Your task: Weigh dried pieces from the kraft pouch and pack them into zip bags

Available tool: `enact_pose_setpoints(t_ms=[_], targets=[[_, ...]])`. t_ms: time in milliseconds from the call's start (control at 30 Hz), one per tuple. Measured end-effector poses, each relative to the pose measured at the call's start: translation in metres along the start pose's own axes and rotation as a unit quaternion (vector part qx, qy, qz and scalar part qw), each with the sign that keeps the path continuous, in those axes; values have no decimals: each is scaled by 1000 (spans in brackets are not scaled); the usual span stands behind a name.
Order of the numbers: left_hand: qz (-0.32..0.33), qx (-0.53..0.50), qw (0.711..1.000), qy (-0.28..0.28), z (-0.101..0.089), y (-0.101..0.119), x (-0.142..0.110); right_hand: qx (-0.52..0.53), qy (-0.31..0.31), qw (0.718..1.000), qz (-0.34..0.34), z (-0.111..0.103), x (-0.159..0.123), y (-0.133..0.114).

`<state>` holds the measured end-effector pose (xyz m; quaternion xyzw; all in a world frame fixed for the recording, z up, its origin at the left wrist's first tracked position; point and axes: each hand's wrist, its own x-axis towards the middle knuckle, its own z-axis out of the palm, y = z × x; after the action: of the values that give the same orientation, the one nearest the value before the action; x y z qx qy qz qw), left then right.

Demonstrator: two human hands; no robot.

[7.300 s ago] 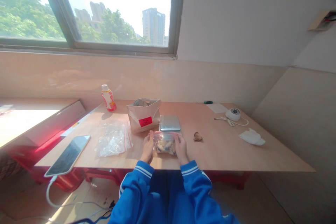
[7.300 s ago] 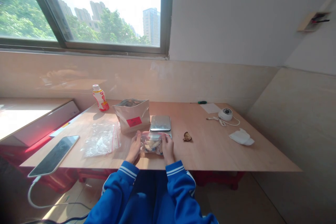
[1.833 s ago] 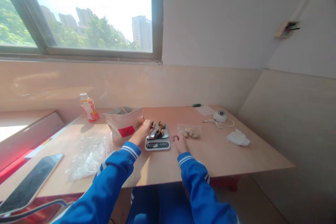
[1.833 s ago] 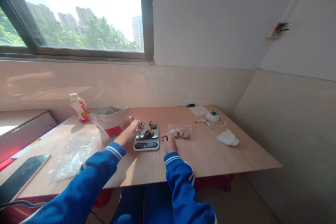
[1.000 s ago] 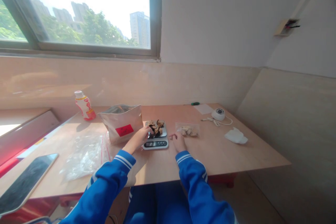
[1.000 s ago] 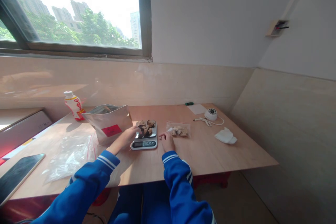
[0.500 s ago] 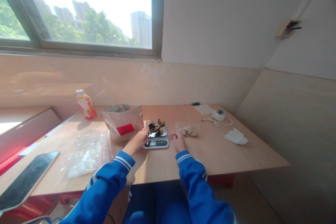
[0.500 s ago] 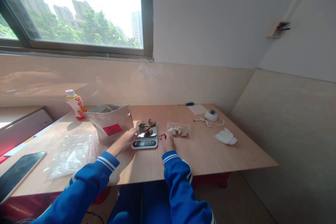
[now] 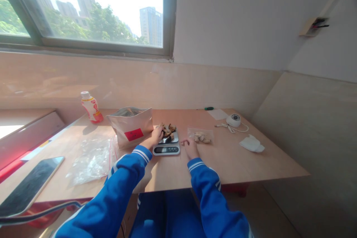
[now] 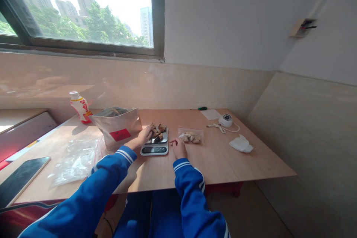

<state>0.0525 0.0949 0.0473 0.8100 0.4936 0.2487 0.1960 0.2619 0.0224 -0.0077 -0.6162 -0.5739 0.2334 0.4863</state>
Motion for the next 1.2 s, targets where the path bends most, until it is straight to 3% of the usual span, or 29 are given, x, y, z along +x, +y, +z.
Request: enact_pose_setpoints(t_ms=[367, 500, 633, 800, 900, 967, 1100, 1200], targets=[[38, 23, 999, 14, -2, 0, 5, -3, 4, 1000, -22, 0, 1, 2], [93, -5, 995, 44, -18, 8, -18, -1, 7, 1000, -23, 0, 0, 2], [161, -24, 984, 71, -49, 32, -58, -7, 10, 1000, -18, 1, 0, 2], [167, -11, 952, 258, -89, 61, -104, -11, 7, 1000, -20, 0, 0, 5], [133, -17, 938, 319, -99, 52, -125, -4, -1, 1000, -21, -1, 0, 5], [89, 1, 940, 328, -98, 36, -138, 0, -4, 1000, -22, -2, -1, 5], [-67, 73, 931, 352, -90, -3, -166, 3, -4, 1000, -28, -2, -1, 5], [-116, 158, 919, 341, -89, -28, -184, 4, -3, 1000, -31, -2, -1, 5]])
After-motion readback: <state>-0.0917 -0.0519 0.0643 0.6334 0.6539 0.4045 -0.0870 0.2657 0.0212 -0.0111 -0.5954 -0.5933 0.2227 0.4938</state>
